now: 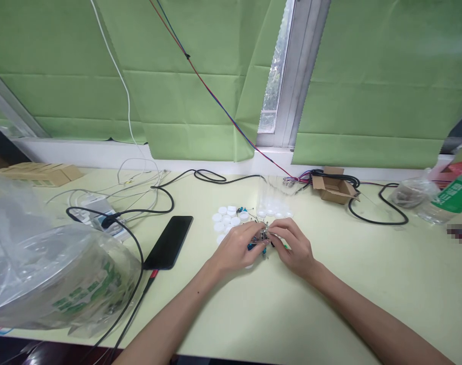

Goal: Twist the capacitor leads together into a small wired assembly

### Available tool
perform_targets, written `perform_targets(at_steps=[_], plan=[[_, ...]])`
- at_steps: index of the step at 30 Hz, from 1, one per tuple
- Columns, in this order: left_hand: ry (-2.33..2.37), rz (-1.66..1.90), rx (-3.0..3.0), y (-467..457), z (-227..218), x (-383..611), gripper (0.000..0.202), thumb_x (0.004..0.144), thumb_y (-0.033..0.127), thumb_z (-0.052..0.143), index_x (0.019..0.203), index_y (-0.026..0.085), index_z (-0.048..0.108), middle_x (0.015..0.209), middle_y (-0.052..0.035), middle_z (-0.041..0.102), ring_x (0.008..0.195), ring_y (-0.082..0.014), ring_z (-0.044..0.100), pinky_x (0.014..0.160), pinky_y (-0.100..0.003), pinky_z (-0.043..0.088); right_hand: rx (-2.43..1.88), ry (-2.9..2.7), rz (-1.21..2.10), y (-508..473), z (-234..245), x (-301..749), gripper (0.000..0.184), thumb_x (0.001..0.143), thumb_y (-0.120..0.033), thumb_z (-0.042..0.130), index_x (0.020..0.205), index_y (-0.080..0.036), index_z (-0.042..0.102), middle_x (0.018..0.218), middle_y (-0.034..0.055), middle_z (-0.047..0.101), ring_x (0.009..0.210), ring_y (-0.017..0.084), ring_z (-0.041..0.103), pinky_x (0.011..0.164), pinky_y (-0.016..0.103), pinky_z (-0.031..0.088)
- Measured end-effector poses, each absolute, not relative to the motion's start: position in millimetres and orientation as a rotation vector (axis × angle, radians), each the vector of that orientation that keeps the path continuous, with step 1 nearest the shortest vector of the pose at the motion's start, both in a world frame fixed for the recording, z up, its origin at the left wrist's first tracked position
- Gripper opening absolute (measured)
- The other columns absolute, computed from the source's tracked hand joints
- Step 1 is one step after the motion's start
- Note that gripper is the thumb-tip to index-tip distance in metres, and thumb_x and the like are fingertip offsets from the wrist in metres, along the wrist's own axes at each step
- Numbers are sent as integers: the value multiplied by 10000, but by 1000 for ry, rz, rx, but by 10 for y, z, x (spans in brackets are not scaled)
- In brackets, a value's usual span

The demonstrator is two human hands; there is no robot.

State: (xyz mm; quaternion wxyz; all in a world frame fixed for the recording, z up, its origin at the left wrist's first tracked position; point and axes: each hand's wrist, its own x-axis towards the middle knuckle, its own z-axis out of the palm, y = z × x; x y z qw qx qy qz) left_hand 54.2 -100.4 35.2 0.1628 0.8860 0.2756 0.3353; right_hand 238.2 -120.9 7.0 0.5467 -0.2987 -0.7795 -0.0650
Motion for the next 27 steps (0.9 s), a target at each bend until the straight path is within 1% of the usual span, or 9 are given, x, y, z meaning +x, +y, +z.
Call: perform_targets(at_steps=[4,7,12,17,18,20,21,25,27], plan=[[798,973,2477,-1007,350,544,178,897,260,502,1047,199,577,810,-30,590,724,-164,527,657,-289,429,-719,-1865,-137,-1203,68,2381,289,899,-61,530,1114,-250,565,966,92,591,889,216,600,708,370,555],[831,1002,2403,-1001,345,542,189,894,277,526,1057,202,583,841,-33,606,734,-159,542,664,-282,440,-729,-1850,-144,-1195,72,2384,292,899,-64,530,1131,-238,570,985,97,595,905,221,607,734,376,555],[887,1153,2280,-956,345,537,213,879,326,574,1049,201,609,814,-19,623,719,-145,558,686,-269,454,-757,-1789,-181,-1186,81,2391,346,896,-64,536,1208,-214,536,1041,115,588,962,230,600,770,386,551],[987,1332,1903,-887,422,510,253,843,391,617,984,181,643,777,-18,628,721,-142,581,710,-268,479,-782,-1804,-168,-1187,78,2389,334,883,-56,554,1186,-197,539,1036,120,587,957,232,589,767,387,538],[997,1371,1801,-875,446,502,262,836,403,623,963,175,646,779,-21,631,702,-138,579,682,-262,476,-787,-1815,-155,-1189,76,2385,320,887,-63,551,1177,-199,541,1028,117,588,952,231,588,770,388,536],[989,1397,1641,-857,492,488,286,834,428,621,931,161,645,683,-4,600,590,-117,542,616,-255,460,-791,-1854,-116,-1197,73,2370,287,898,-78,540,1157,-200,548,1009,109,593,939,226,587,774,385,530],[969,1409,1581,-851,511,484,292,832,436,622,915,157,642,672,-1,592,569,-111,534,596,-250,452,-791,-1884,-89,-1203,72,2358,267,904,-86,534,1145,-199,552,1000,105,598,931,224,586,774,382,526],[970,1444,1513,-853,545,491,295,807,435,657,884,150,638,663,4,585,549,-99,520,550,-233,427,-812,-2103,10,-1252,76,2284,177,933,-168,530,1102,-189,578,976,98,624,903,220,572,774,383,504],[978,1441,1524,-864,546,503,296,802,434,664,881,149,639,657,7,584,554,-100,523,548,-230,429,-834,-2235,44,-1288,85,2241,174,941,-231,537,1099,-183,591,991,97,631,926,225,558,809,398,488]])
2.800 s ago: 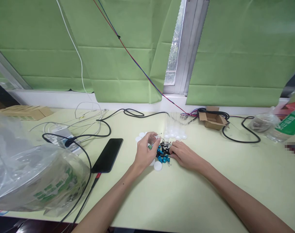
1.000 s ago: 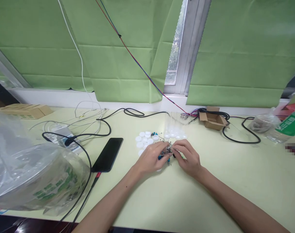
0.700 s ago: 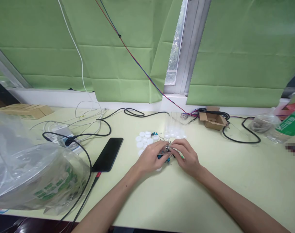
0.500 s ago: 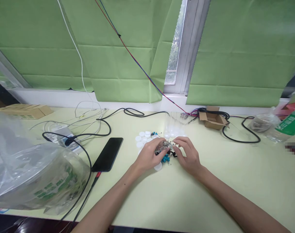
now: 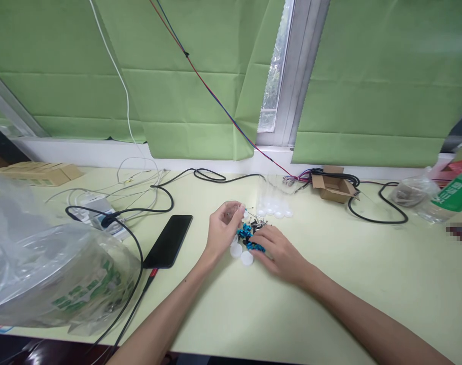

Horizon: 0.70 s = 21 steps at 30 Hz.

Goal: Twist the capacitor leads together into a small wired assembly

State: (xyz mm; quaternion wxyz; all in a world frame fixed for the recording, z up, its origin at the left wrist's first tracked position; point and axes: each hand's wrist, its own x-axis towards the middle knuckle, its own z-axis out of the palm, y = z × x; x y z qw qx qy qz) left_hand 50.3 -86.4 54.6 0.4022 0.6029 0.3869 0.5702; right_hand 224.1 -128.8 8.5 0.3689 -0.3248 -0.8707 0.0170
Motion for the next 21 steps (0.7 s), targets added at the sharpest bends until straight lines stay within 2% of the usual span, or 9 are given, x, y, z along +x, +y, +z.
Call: perform_targets(at_steps=[6,13,21], plan=[[962,1418,1504,-866,532,504,302,807,443,658,882,153,624,678,2,600,549,-104,539,561,-240,445,-873,-2437,126,-1364,109,2179,233,929,-293,571,1141,-199,597,1096,98,598,1043,235,499,922,427,430],[869,1384,1462,-850,527,494,275,839,429,625,880,160,586,624,4,582,586,-136,576,609,-269,468,-888,-2508,129,-1357,92,2188,208,949,-261,543,1142,-207,599,1105,91,605,1033,226,480,905,414,411],[902,1377,1491,-858,531,494,285,827,435,635,906,163,607,660,4,586,560,-119,558,592,-255,460,-860,-2506,146,-1362,79,2183,216,965,-234,500,1158,-193,588,1053,88,622,1015,232,476,898,427,411]])
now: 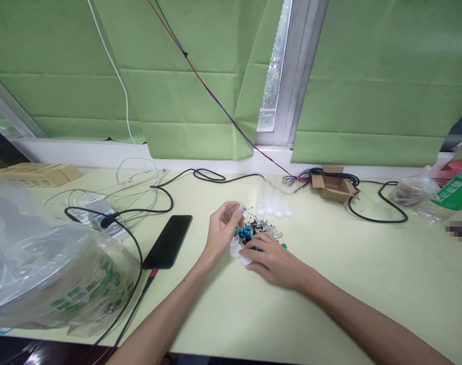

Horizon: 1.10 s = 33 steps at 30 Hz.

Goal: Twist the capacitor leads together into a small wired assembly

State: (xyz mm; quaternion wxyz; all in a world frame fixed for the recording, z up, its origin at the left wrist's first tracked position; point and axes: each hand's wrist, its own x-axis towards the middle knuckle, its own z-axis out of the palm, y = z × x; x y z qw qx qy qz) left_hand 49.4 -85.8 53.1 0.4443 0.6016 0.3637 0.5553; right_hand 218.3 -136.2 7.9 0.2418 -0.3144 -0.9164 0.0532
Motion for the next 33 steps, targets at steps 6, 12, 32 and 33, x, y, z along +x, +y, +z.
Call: perform_targets(at_steps=[6,12,32,33], plan=[[1007,1392,1742,-879,470,502,233,841,394,619,942,184,624,721,2,597,654,-124,566,641,-242,466,-827,-2383,177,-1341,97,2220,224,969,-235,481,1159,-198,593,1081,101,612,989,230,521,891,432,453],[1028,1317,2068,-918,420,500,216,875,346,577,1037,206,612,751,0,613,676,-129,554,690,-260,470,-888,-2083,243,-1247,34,2297,315,966,-197,469,1269,-232,546,1151,119,568,1053,229,567,889,407,511],[988,1092,2436,-908,317,483,272,889,259,502,1137,186,587,849,-51,647,755,-176,589,705,-301,457,-805,-1751,17,-1254,75,2280,332,920,-147,547,1236,-249,542,1113,105,607,1045,241,608,876,424,542],[989,1084,2447,-910,316,484,276,887,252,498,1140,187,587,855,-53,648,761,-178,592,702,-300,458,-803,-1759,15,-1255,72,2280,335,919,-147,550,1237,-252,539,1115,105,608,1051,243,607,881,429,542]])
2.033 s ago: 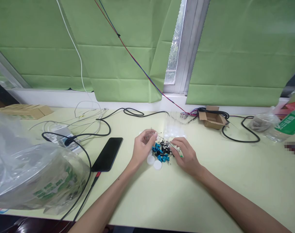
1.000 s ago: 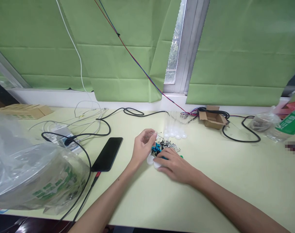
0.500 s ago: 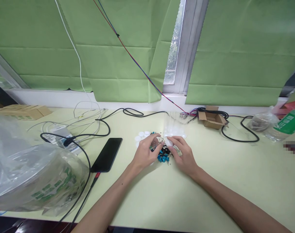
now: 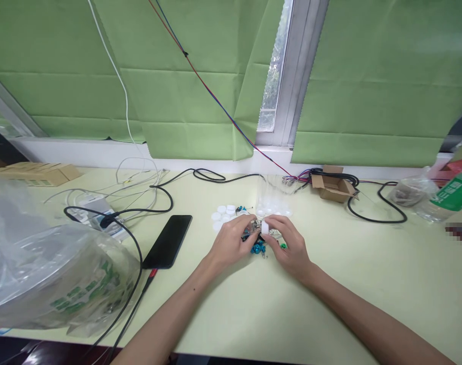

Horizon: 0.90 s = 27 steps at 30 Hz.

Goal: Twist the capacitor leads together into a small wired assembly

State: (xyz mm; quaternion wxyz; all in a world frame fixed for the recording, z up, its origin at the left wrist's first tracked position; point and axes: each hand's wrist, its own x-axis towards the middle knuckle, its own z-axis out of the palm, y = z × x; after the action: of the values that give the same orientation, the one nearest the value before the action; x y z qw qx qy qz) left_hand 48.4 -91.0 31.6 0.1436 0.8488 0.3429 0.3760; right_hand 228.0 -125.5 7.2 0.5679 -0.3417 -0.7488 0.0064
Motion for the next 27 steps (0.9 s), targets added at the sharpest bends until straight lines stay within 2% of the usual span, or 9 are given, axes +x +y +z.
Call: perform_targets(at_steps=[16,27], plan=[[955,1031,2488,-928,280,503,328,848,205,515,1166,203,597,874,-53,671,762,-185,614,659,-289,466,-774,-1804,20,-1243,34,2291,375,910,-135,574,1261,-256,522,1098,102,600,992,226,614,842,407,547],[942,997,2516,-954,319,509,300,842,182,502,1118,203,619,843,-48,654,738,-178,589,660,-292,446,-786,-1820,19,-1239,24,2293,320,932,-180,538,1246,-243,543,1062,104,624,946,229,632,793,390,563]])
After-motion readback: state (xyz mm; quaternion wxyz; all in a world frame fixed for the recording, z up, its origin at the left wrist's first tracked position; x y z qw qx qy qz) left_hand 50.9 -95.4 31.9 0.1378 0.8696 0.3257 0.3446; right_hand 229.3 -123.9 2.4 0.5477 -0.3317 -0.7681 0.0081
